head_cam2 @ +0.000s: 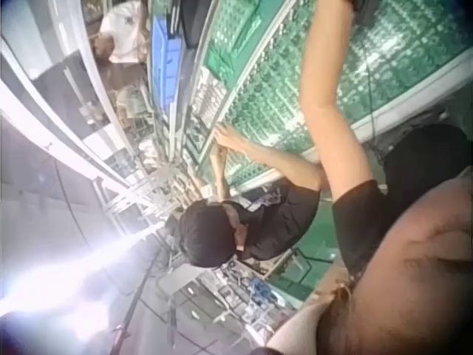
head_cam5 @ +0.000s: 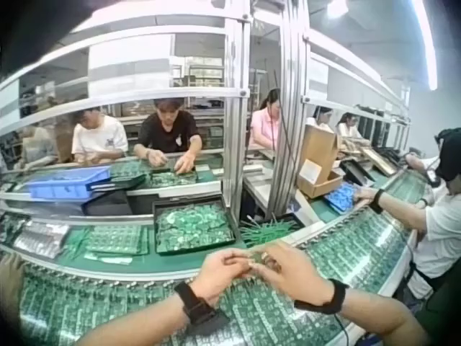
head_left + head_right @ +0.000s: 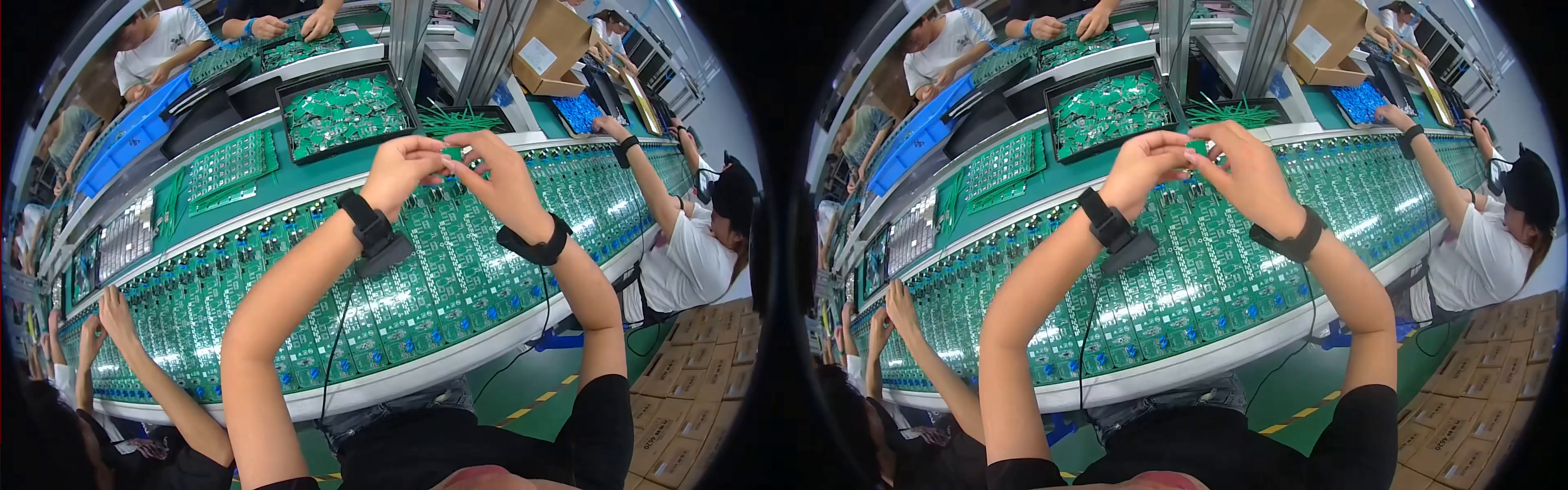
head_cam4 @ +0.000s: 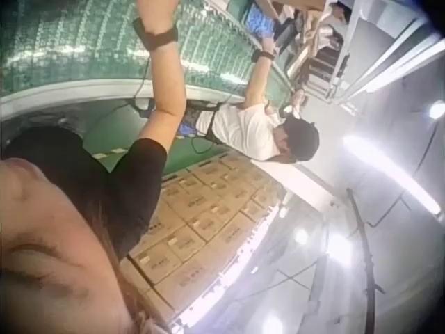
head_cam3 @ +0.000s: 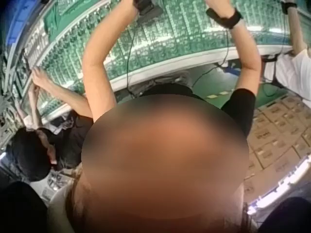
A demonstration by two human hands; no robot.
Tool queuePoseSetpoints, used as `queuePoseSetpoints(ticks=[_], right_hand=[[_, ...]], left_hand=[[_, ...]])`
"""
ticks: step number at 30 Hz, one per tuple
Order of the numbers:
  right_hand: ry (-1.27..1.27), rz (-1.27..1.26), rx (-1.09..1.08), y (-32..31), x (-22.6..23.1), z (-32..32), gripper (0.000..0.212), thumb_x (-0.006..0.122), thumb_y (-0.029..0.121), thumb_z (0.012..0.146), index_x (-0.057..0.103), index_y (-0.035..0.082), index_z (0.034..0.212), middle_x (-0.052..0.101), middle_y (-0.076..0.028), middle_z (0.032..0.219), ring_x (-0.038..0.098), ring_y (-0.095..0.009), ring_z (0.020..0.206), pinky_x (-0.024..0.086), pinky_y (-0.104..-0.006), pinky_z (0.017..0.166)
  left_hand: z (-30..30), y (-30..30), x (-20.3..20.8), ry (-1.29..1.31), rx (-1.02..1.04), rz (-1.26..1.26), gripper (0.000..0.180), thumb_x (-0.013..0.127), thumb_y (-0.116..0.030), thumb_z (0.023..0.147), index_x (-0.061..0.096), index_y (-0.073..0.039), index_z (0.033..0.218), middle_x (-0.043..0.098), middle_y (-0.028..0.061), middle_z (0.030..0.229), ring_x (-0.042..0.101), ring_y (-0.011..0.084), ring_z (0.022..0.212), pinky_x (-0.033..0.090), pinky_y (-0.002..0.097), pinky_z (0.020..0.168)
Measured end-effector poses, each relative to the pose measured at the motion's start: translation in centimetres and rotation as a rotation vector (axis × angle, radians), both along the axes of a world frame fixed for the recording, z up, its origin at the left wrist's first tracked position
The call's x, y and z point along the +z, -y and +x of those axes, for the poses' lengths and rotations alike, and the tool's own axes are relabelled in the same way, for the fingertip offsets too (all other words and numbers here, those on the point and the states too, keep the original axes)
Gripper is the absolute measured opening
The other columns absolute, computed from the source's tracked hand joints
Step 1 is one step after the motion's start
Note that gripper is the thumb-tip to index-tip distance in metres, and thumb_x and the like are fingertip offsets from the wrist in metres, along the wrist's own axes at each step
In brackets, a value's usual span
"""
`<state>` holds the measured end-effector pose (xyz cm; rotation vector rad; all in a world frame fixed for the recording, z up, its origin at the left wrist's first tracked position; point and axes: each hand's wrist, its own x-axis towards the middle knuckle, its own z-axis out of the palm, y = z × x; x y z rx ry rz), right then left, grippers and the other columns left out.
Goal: Assembling components on circuit boards on an assembly line.
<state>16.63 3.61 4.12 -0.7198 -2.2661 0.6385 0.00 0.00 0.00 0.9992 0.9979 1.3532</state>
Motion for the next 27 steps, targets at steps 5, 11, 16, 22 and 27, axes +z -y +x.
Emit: queuePoseSetpoints(ticks=[5,11,16,22,27], right_hand=[[0.085,0.411,0.073,-0.4,-1.4,0.7,0.034,0.065,0.003,0.07,0.057,0.007,0.102,0.056,-0.008,0.092,0.058,-0.024,0.08,0.047,-0.0314,0.065],[0.229,0.328,0.073,-0.1,-1.5,0.8,0.03,0.064,0.003,0.069,0.057,0.007,0.098,0.055,-0.008,0.085,0.057,-0.026,0.076,0.046,-0.0318,0.063],[0.318,0.359,0.093,-0.6,-2.6,2.0,0.024,0.063,0.004,0.072,0.056,0.006,0.094,0.055,-0.009,0.085,0.057,-0.024,0.07,0.046,-0.0304,0.062],[0.217,0.007,-0.187,-6.0,-4.3,9.0,0.014,0.06,0.002,0.077,0.054,0.002,0.09,0.057,-0.006,0.077,0.056,-0.011,0.067,0.045,-0.0242,0.059],[0.145,-0.168,-0.281,-10.7,-6.9,13.3,0.011,0.059,0.0,0.076,0.053,0.001,0.086,0.057,-0.004,0.072,0.057,-0.008,0.066,0.045,-0.0223,0.056]], left_hand=[[0.6,0.9,-0.6,-0.022,0.04,-0.037,0.027,0.062,-0.006,0.076,0.054,0.0,0.102,0.064,0.007,0.083,0.062,0.013,0.075,0.048,0.0232,0.066],[1.6,0.9,-1.3,-0.294,0.126,0.152,0.033,0.066,-0.003,0.07,0.054,0.0,0.101,0.064,0.0097,0.075,0.061,0.013,0.069,0.047,0.0229,0.06],[0.9,0.3,-1.6,-0.311,0.044,0.141,0.031,0.066,-0.01,0.071,0.058,-0.002,0.099,0.064,0.0091,0.074,0.061,0.0129,0.068,0.047,0.0247,0.06],[-10.1,-2.7,-3.3,-1.213,0.594,0.169,0.019,0.065,-0.018,0.073,0.065,-0.009,0.089,0.064,0.0091,0.082,0.061,0.0214,0.075,0.048,0.0298,0.069],[-14.4,-4.2,-5.4,-1.302,0.59,0.037,0.024,0.071,-0.02,0.066,0.063,-0.007,0.085,0.061,0.0112,0.085,0.057,0.0233,0.085,0.047,0.0333,0.074]])
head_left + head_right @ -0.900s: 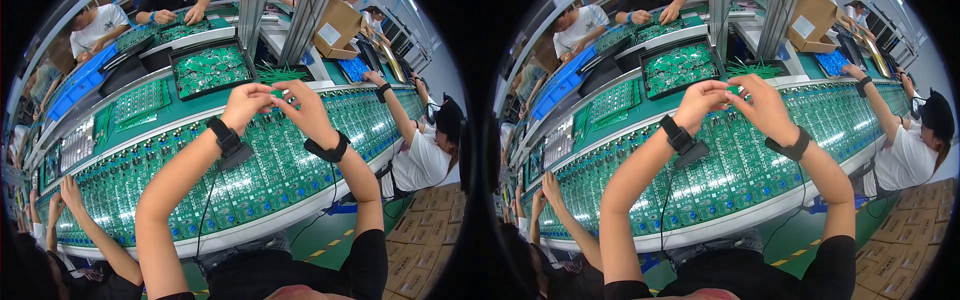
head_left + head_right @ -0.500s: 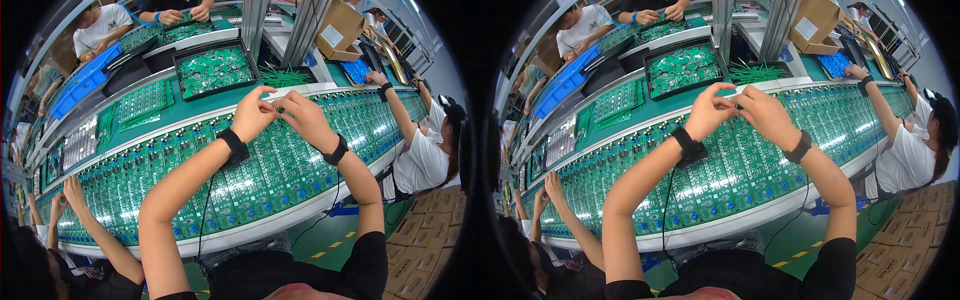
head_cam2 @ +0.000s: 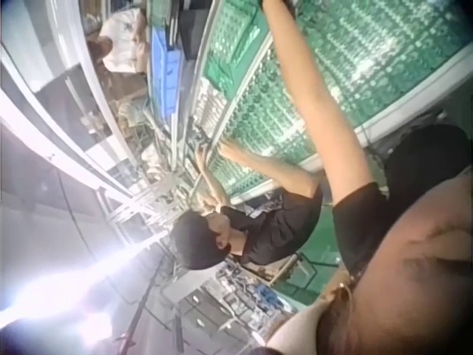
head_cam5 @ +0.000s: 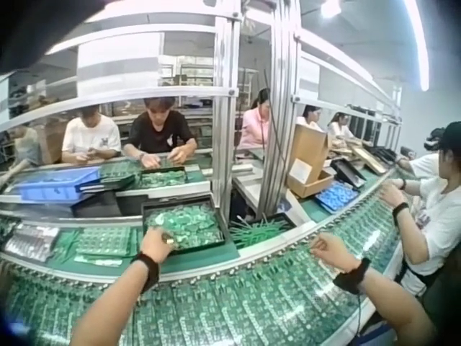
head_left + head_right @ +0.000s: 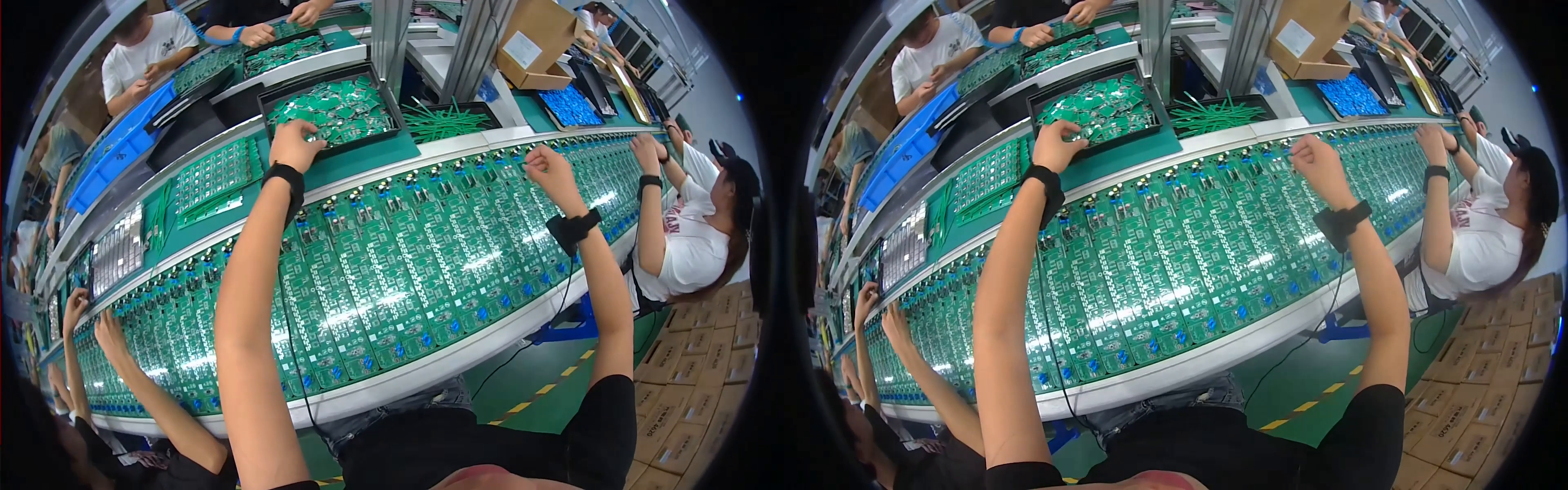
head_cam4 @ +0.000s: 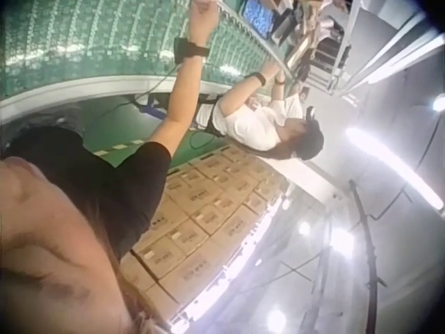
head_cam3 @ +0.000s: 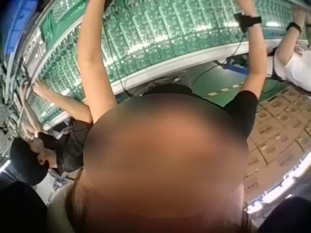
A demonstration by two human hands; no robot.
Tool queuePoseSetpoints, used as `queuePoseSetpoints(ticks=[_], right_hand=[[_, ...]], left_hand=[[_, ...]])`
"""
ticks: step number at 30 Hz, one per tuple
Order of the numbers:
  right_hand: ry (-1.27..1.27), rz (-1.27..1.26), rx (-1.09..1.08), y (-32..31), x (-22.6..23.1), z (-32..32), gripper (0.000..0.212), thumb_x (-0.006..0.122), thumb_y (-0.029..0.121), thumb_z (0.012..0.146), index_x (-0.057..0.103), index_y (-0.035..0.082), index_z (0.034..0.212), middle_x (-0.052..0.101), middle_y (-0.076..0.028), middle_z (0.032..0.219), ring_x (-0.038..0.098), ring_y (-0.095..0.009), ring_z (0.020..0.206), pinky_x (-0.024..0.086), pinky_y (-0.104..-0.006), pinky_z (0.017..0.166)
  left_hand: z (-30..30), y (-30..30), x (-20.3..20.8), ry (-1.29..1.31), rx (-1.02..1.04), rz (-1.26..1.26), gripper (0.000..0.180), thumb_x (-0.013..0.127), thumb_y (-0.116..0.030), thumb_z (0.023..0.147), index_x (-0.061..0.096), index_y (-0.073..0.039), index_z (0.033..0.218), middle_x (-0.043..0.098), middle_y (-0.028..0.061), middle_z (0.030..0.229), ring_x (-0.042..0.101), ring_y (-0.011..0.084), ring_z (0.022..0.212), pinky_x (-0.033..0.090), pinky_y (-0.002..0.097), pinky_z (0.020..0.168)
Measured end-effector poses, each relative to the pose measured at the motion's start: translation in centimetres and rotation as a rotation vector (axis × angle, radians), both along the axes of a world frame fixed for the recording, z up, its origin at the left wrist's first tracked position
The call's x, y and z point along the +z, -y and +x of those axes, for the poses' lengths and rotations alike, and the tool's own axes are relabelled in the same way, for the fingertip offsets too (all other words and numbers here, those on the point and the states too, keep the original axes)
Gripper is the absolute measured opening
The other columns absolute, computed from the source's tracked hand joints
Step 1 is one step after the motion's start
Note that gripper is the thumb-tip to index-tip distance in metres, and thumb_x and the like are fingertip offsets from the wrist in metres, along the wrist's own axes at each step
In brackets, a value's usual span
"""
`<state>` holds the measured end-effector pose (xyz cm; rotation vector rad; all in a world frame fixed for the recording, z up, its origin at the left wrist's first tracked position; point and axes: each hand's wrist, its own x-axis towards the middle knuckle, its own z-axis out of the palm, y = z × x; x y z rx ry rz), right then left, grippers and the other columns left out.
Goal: Assembling components on circuit boards on an assembly line.
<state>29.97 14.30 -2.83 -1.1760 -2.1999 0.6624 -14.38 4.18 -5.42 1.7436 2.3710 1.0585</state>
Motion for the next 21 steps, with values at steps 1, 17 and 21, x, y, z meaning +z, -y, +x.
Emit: queuePoseSetpoints(ticks=[1,17,21], right_hand=[[-0.033,-0.064,-0.021,-0.5,-0.5,0.3,0.012,0.06,0.0,0.075,0.053,0.001,0.085,0.058,-0.005,0.072,0.057,-0.009,0.065,0.045,-0.0231,0.057],[0.093,0.096,-0.042,-1.0,-2.8,-1.1,0.013,0.061,0.0,0.068,0.054,0.002,0.08,0.058,-0.009,0.067,0.059,-0.019,0.063,0.047,-0.0293,0.059],[0.129,0.13,-0.056,-1.1,-2.8,-1.2,0.013,0.06,0.0,0.067,0.054,0.002,0.079,0.058,-0.01,0.067,0.059,-0.021,0.063,0.048,-0.0311,0.059]], left_hand=[[-0.2,-0.2,-0.1,0.101,-0.033,-0.065,0.025,0.072,-0.019,0.064,0.062,-0.008,0.084,0.061,0.0124,0.085,0.056,0.0245,0.088,0.046,0.0345,0.076],[-0.3,1.1,1.3,0.327,0.019,0.021,0.025,0.067,-0.014,0.072,0.063,-0.006,0.096,0.061,0.0034,0.073,0.058,0.0094,0.062,0.047,0.0243,0.055],[-0.4,1.0,1.0,0.595,-0.027,0.144,0.021,0.063,-0.013,0.077,0.064,-0.006,0.097,0.063,0.0032,0.075,0.057,0.0084,0.061,0.047,0.0229,0.053]])
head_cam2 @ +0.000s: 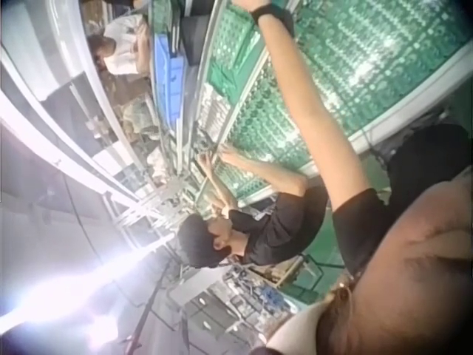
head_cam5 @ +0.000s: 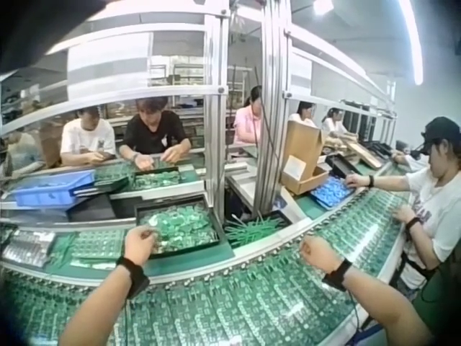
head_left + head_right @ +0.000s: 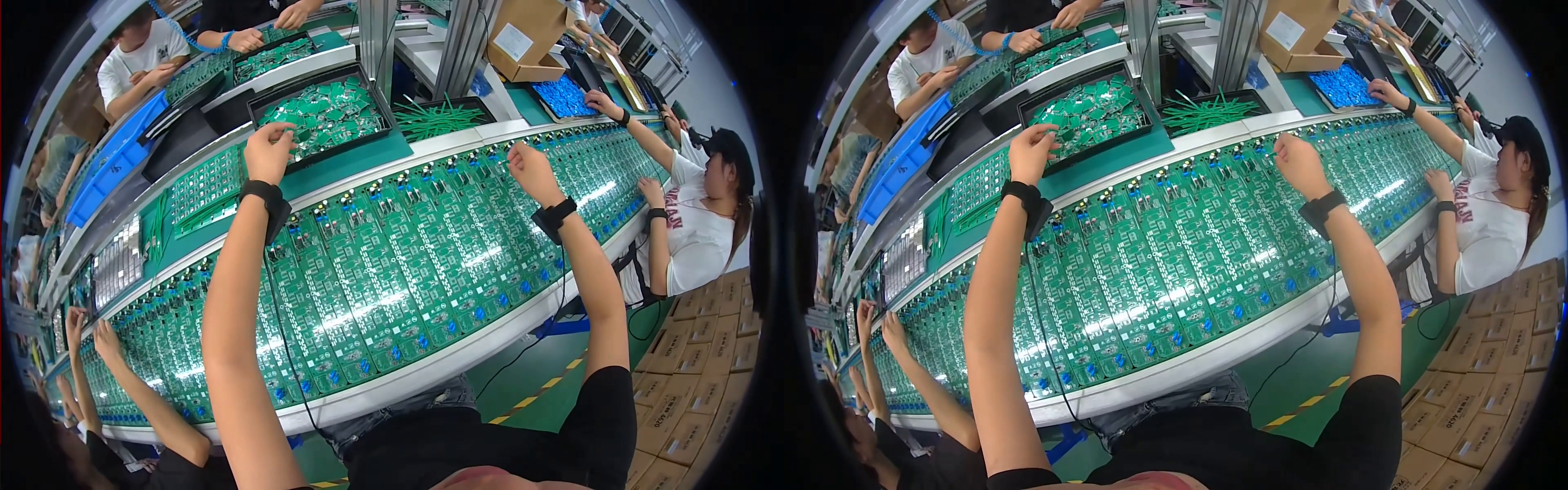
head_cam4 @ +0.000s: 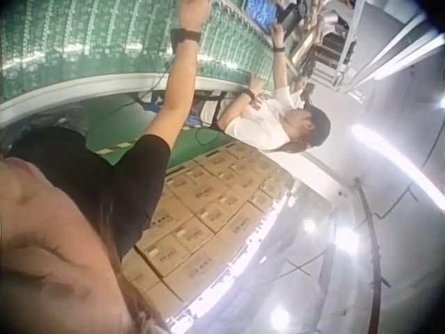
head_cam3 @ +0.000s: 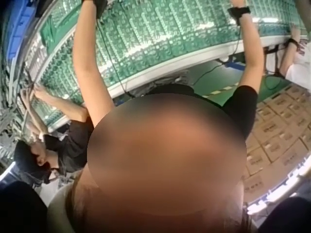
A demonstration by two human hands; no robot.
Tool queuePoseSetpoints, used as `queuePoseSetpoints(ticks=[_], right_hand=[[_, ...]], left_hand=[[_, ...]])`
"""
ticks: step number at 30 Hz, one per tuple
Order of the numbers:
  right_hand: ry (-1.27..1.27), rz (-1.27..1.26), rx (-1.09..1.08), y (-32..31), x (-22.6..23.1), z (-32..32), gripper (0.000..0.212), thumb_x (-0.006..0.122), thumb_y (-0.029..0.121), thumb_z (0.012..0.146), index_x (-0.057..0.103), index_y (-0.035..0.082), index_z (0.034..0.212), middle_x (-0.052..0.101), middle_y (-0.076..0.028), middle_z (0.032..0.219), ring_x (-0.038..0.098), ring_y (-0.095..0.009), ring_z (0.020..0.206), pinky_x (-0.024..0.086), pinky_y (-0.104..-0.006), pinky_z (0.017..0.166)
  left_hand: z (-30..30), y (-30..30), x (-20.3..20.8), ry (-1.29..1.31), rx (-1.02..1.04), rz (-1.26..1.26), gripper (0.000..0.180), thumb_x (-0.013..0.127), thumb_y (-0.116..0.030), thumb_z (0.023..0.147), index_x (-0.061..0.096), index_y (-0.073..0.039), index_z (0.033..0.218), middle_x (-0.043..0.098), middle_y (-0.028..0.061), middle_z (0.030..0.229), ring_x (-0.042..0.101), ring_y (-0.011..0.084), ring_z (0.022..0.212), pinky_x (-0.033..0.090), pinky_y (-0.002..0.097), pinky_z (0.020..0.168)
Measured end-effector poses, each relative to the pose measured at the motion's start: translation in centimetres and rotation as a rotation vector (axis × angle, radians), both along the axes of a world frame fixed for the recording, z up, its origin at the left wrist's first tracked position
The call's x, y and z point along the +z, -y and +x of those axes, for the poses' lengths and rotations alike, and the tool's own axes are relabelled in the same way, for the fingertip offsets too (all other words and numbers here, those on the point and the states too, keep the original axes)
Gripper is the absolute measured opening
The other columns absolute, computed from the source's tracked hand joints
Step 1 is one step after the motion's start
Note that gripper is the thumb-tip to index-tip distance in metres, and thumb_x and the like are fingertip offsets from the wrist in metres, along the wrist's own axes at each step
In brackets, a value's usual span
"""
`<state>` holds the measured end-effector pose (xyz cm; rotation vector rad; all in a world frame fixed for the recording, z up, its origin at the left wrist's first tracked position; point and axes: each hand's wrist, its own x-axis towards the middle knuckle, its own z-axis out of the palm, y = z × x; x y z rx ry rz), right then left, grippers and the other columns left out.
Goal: Assembling components on circuit boards on an assembly line.
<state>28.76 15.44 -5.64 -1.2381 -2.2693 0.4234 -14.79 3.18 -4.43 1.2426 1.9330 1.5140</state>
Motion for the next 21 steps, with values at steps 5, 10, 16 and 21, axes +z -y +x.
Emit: queuePoseSetpoints(ticks=[5,10,16,21], right_hand=[[0.056,0.011,-0.025,0.0,0.2,-0.5,0.011,0.058,0.0,0.066,0.054,0.002,0.076,0.058,-0.012,0.067,0.059,-0.027,0.065,0.047,-0.0346,0.06],[0.163,0.029,-0.057,-1.4,-0.1,-0.4,0.009,0.058,0.001,0.064,0.055,0.003,0.072,0.059,-0.015,0.069,0.058,-0.032,0.068,0.047,-0.0387,0.061],[0.25,0.051,-0.073,-2.1,-0.6,-1.4,0.008,0.059,0.004,0.063,0.055,0.004,0.071,0.059,-0.016,0.072,0.058,-0.034,0.072,0.046,-0.0409,0.062],[0.395,0.196,-0.098,-0.6,0.9,-1.9,0.014,0.062,0.009,0.066,0.056,0.004,0.078,0.06,-0.017,0.077,0.059,-0.033,0.072,0.047,-0.0392,0.062]], left_hand=[[-0.2,0.2,-0.5,-0.078,0.061,0.002,0.017,0.062,-0.014,0.076,0.066,-0.009,0.092,0.063,0.0039,0.074,0.06,0.0137,0.06,0.049,0.0264,0.055],[0.4,0.3,0.2,-0.27,0.104,0.029,0.017,0.059,-0.011,0.079,0.063,-0.002,0.093,0.063,0.0063,0.075,0.061,0.0131,0.061,0.051,0.0247,0.055],[3.0,0.9,1.2,0.27,-0.111,0.137,0.018,0.059,-0.008,0.079,0.059,0.002,0.094,0.062,0.0097,0.08,0.061,0.0157,0.064,0.051,0.0243,0.059],[7.4,2.1,3.0,0.499,-0.286,-0.004,0.017,0.058,-0.007,0.081,0.058,0.001,0.096,0.061,0.0093,0.086,0.062,0.0174,0.072,0.052,0.0251,0.065]])
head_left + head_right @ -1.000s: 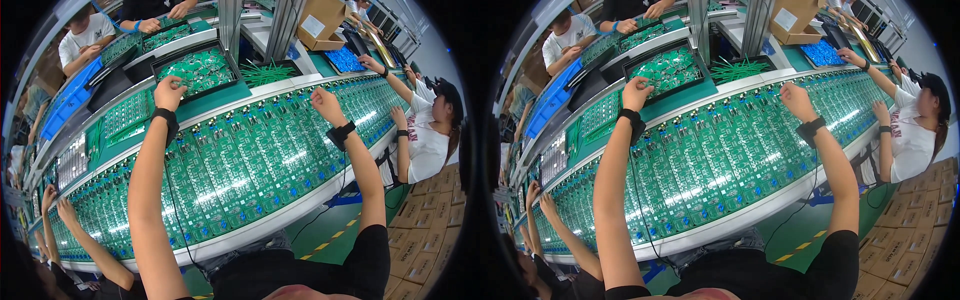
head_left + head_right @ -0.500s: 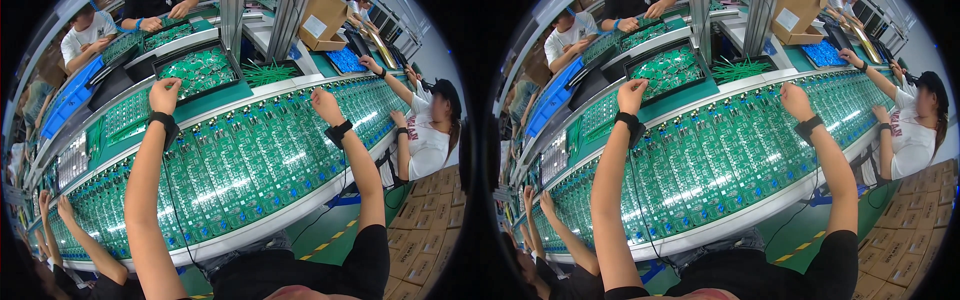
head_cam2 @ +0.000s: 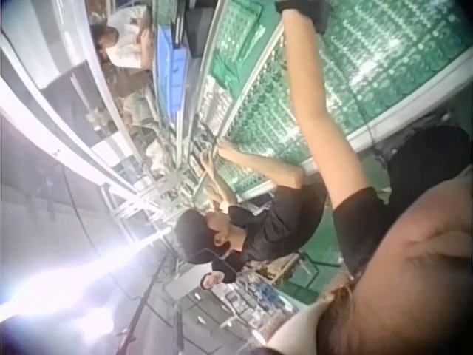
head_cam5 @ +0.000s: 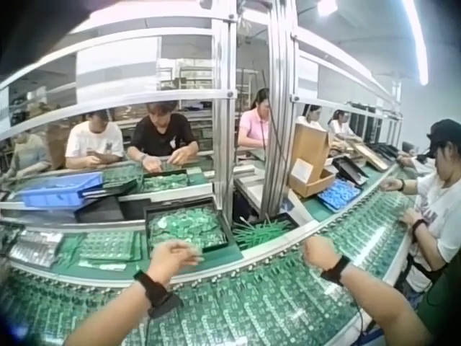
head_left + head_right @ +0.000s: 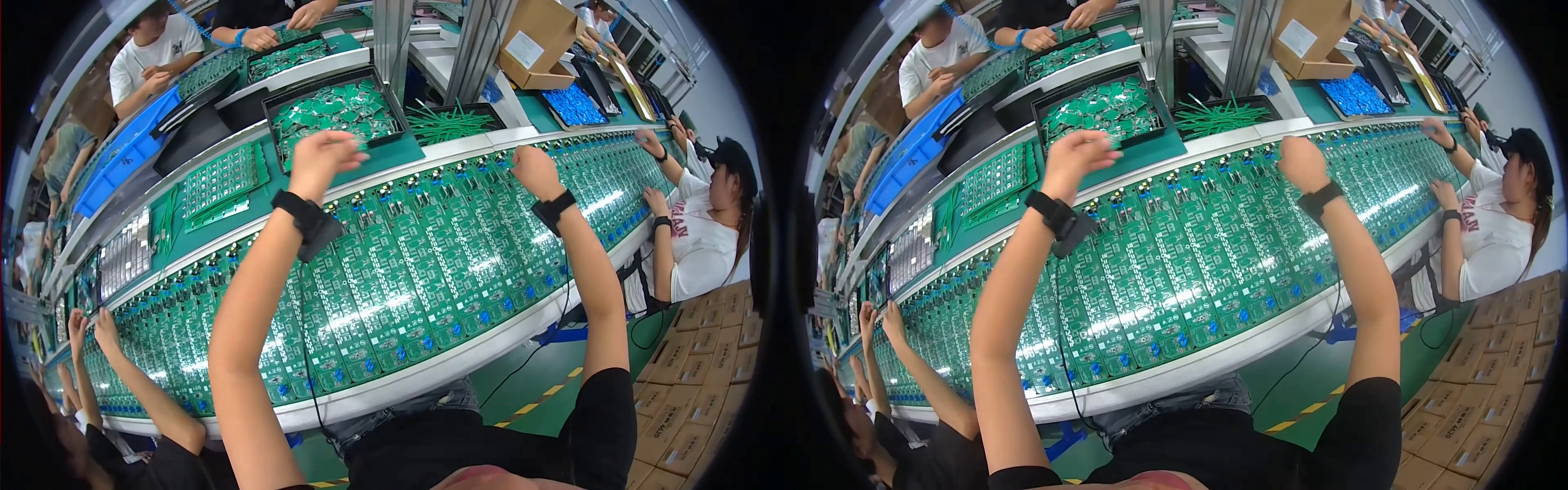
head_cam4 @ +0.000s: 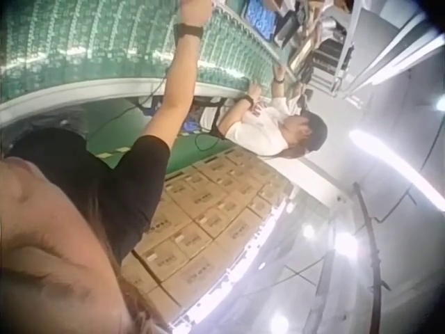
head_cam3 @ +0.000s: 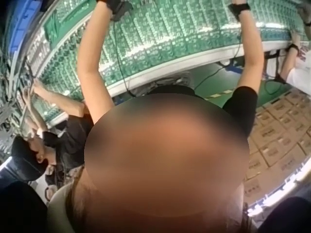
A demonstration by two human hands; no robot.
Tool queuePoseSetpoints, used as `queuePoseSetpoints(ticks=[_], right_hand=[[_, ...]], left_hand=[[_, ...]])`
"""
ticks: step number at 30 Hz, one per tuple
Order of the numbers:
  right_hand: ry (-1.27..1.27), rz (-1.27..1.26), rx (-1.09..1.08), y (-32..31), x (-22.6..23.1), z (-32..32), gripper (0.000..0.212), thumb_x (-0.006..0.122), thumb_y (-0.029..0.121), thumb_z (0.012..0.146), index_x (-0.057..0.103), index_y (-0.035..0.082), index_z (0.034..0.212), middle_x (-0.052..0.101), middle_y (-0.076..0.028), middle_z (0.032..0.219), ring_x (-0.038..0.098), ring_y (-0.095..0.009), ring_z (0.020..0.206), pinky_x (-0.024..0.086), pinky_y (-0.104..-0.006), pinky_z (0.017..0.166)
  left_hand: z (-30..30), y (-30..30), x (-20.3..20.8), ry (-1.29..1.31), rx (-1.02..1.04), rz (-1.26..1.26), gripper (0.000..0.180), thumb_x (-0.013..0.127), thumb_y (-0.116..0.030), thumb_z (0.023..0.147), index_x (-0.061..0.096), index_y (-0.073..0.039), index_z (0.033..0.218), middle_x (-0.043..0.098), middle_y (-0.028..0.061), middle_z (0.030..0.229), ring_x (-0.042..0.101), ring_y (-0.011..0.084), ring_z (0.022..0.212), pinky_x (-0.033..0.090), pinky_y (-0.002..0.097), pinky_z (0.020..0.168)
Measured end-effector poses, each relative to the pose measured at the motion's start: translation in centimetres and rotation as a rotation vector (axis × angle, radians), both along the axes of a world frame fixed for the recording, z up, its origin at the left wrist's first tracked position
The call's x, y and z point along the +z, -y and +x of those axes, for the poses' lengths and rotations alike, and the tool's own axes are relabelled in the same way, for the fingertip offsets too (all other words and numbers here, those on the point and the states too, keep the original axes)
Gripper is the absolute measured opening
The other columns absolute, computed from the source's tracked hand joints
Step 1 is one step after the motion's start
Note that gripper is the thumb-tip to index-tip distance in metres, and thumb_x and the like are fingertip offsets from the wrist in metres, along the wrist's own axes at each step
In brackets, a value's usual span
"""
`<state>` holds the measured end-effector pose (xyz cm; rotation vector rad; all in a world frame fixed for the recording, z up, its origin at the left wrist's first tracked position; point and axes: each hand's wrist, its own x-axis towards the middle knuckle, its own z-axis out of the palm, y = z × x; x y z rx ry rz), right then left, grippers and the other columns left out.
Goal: Assembling components on circuit boards on an assembly line.
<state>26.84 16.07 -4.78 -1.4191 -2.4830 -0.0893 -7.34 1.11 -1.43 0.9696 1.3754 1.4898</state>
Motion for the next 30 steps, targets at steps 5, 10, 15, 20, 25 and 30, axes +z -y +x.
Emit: queuePoseSetpoints(ticks=[5,10,15,20,25,30], right_hand=[[-0.512,-0.185,0.236,6.4,5.6,-5.5,0.027,0.065,0.021,0.075,0.057,0.002,0.094,0.061,-0.012,0.081,0.061,-0.02,0.07,0.048,-0.0292,0.061],[-0.681,-0.563,0.41,10.2,6.8,-9.7,0.023,0.062,0.014,0.08,0.058,0.003,0.1,0.06,-0.004,0.085,0.057,-0.008,0.071,0.046,-0.0218,0.06],[-0.882,-0.676,0.451,10.1,5.7,-9.8,0.021,0.06,0.011,0.081,0.057,0.002,0.1,0.06,-0.003,0.087,0.057,-0.007,0.072,0.044,-0.0183,0.059],[-0.754,-0.607,0.384,8.0,5.5,-5.9,0.019,0.06,0.01,0.081,0.057,0.001,0.098,0.06,-0.003,0.089,0.057,-0.008,0.074,0.045,-0.0189,0.062],[-0.681,-0.394,0.271,4.7,3.0,0.5,0.016,0.061,0.008,0.08,0.059,0.001,0.093,0.061,-0.004,0.087,0.058,-0.01,0.076,0.047,-0.0215,0.065],[-0.707,-0.237,0.093,4.1,1.4,2.3,0.015,0.063,0.005,0.076,0.06,0.002,0.09,0.063,-0.005,0.086,0.06,-0.013,0.077,0.048,-0.0237,0.067]], left_hand=[[4.3,0.9,0.4,0.129,-0.173,-0.055,0.018,0.059,-0.01,0.082,0.057,0.0,0.097,0.061,0.0081,0.089,0.062,0.0167,0.08,0.051,0.0253,0.072],[7.4,0.9,0.5,0.356,-0.222,-0.019,0.016,0.06,-0.009,0.081,0.059,0.002,0.093,0.062,0.0095,0.085,0.062,0.0156,0.076,0.052,0.0247,0.068],[8.3,1.4,0.7,0.397,-0.258,-0.083,0.015,0.06,-0.011,0.082,0.061,0.0,0.092,0.063,0.0077,0.085,0.062,0.0141,0.075,0.051,0.0238,0.068],[4.6,0.9,-0.2,-0.015,-0.195,-0.076,0.014,0.059,-0.011,0.08,0.063,-0.002,0.09,0.064,0.0066,0.083,0.062,0.013,0.07,0.05,0.024,0.06],[-3.7,-1.3,-2.7,-0.389,0.194,-0.044,0.017,0.061,-0.014,0.076,0.065,-0.003,0.089,0.065,0.0056,0.078,0.062,0.0135,0.066,0.047,0.0247,0.056],[-7.4,-4.1,-4.0,-0.654,0.433,-0.178,0.022,0.066,-0.019,0.07,0.066,-0.004,0.086,0.066,0.0104,0.079,0.064,0.022,0.076,0.05,0.0295,0.068]])
